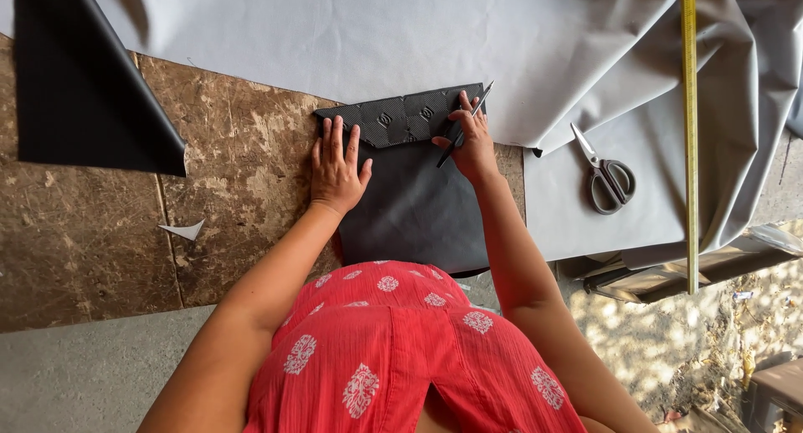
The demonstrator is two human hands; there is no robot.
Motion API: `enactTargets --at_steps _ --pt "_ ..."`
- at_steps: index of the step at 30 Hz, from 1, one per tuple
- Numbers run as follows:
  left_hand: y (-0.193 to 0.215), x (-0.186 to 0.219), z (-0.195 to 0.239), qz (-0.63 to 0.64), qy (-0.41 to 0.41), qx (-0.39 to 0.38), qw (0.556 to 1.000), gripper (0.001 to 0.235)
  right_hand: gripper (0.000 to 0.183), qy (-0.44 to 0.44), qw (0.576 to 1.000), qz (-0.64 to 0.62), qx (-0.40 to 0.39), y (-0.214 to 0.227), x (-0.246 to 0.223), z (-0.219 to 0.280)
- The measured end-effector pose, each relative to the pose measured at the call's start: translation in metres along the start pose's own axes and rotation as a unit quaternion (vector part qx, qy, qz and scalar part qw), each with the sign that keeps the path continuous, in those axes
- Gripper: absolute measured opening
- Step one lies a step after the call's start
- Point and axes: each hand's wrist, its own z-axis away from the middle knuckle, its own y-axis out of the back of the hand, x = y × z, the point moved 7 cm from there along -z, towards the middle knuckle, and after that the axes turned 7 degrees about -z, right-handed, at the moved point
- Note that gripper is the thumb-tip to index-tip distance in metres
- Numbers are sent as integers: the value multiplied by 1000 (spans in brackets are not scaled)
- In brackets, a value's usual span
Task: The person cuts a piece of fabric to size and then uses a template and pen to mark a cross-stitching pattern on it.
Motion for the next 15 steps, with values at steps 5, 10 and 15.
enactTargets --at_steps 5,10,15 --pt "-3 0 0 -1 1 -1 1000 66 55 -6 1000 8 -18 -2 5 -1" --pt "-3 0 1 -2 -7 0 1000 65 55 -6 1000 -4 -5 -2 3 0" --pt "-4 -1 0 1 -1 -4 1000 64 53 1 1000 -16 2 2 -5 -1"
